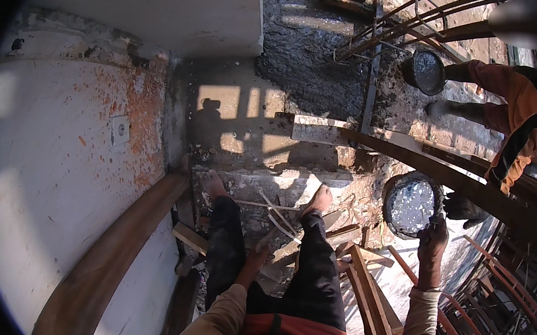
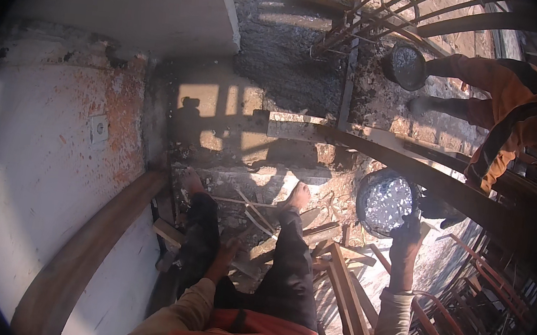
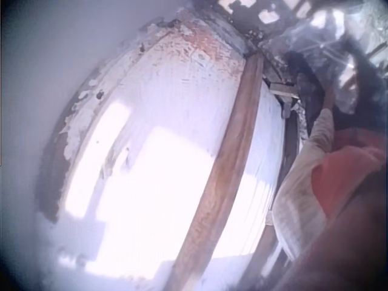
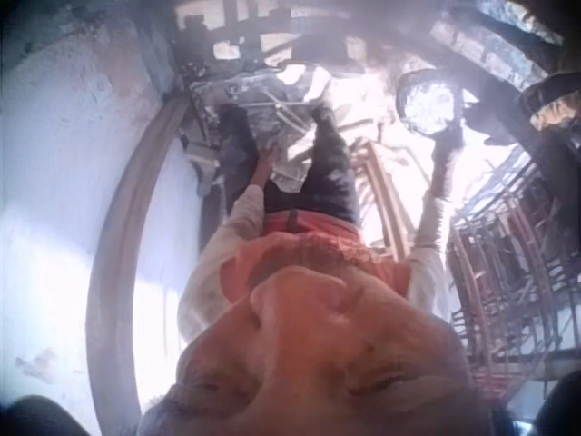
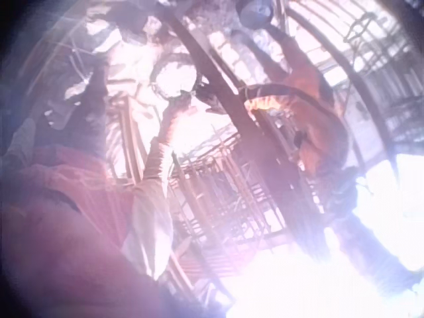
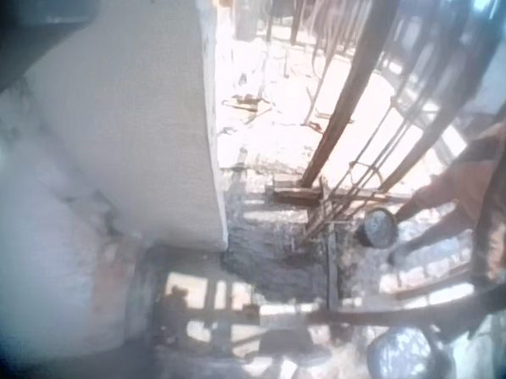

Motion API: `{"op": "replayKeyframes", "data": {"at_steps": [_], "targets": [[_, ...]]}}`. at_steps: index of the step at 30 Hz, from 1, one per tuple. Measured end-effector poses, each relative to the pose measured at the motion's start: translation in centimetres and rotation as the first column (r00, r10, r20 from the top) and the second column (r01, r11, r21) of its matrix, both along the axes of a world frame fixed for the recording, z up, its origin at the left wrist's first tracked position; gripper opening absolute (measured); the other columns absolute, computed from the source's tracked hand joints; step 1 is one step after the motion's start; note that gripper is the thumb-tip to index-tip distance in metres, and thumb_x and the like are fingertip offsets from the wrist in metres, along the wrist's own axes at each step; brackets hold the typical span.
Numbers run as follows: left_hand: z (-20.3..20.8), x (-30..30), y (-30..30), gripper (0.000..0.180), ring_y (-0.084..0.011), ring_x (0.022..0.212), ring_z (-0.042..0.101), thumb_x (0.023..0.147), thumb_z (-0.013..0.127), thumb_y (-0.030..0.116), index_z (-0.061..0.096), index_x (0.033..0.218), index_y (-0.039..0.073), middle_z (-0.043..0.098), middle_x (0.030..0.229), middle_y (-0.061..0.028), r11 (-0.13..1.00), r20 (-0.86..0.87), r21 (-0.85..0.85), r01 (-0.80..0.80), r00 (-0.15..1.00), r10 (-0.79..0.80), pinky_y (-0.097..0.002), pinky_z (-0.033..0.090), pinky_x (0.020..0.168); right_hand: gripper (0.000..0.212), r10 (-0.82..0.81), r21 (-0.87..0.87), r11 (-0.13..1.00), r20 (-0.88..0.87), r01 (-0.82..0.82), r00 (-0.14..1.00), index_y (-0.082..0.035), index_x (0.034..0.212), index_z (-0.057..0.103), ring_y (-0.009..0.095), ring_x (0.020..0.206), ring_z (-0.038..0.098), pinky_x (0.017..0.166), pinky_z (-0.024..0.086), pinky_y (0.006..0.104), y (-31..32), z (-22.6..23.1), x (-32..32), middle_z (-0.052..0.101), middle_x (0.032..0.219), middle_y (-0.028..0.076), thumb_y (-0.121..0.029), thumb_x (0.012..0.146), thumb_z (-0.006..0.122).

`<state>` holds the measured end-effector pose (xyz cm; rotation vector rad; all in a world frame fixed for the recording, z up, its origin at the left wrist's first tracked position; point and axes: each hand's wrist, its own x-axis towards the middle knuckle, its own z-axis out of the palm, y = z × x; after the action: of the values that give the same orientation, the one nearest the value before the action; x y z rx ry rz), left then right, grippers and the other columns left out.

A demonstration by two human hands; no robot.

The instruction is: The person pours wet concrete from buckets into a trench and levels it using a trowel and their hands.

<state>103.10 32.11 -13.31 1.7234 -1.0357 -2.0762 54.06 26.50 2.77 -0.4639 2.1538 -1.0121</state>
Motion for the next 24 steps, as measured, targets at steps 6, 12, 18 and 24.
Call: {"op": "replayKeyframes", "data": {"at_steps": [6, 12, 18, 24], "targets": [[-5.1, 4.1, 1.0, 0.045, -0.0138, 0.081, 0.061, 0.098, 0.049, 0.050, 0.057, 0.122, 0.012, 0.063, 0.092, -0.0013, 0.621, 0.056, 0.646, -0.445, 0.838, 0.543, -0.0320, 0.048, 0.068, 0.039, -0.341, 0.249, 0.938, 0.543, 0.241, 0.768, -0.015, 0.072, 0.044, 0.011, 0.045, 0.034, 0.047, 0.031, 0.0266, -5.7, -4.3, 20.9, 0.035, 0.054, -0.004, -0.040, 0.102, 0.044], [-7.3, 10.3, -0.9, 0.045, -0.0163, 0.098, 0.055, 0.097, 0.050, 0.043, 0.053, 0.129, 0.011, 0.058, 0.107, -0.0036, 0.606, -0.034, 0.476, -0.638, 0.675, 0.737, -0.0349, 0.046, 0.082, 0.021, 0.288, 0.066, 0.921, 0.549, -0.384, 0.784, -0.008, 0.099, 0.055, 0.010, 0.049, 0.037, 0.050, 0.033, 0.0263, -5.7, -3.7, 26.9, 0.039, 0.059, -0.003, -0.028, 0.102, 0.048], [-9.5, 16.9, -12.5, 0.045, -0.0179, 0.112, 0.049, 0.096, 0.053, 0.032, 0.048, 0.135, 0.009, 0.051, 0.122, -0.0057, 0.867, 0.180, -0.054, -0.496, 0.849, 0.497, -0.0366, 0.041, 0.092, 0.024, 0.458, -0.096, 0.855, 0.602, -0.510, 0.654, -0.004, 0.104, 0.057, 0.010, 0.066, 0.049, 0.063, 0.042, 0.0267, -13.3, -8.8, 29.6, 0.051, 0.072, 0.000, -0.026, 0.103, 0.049], [-17.3, 16.4, -24.0, 0.049, -0.0195, 0.127, 0.042, 0.094, 0.056, 0.020, 0.044, 0.140, 0.008, 0.044, 0.137, -0.0078, 0.855, 0.116, -0.440, -0.276, 0.926, 0.358, -0.0383, 0.037, 0.103, 0.027, 0.522, -0.008, 0.847, 0.200, -0.531, 0.829, 0.000, 0.104, 0.057, 0.019, 0.071, 0.061, 0.069, 0.047, 0.0333, -21.8, -21.3, 36.0, 0.065, 0.080, 0.012, -0.025, 0.101, 0.047]]}}
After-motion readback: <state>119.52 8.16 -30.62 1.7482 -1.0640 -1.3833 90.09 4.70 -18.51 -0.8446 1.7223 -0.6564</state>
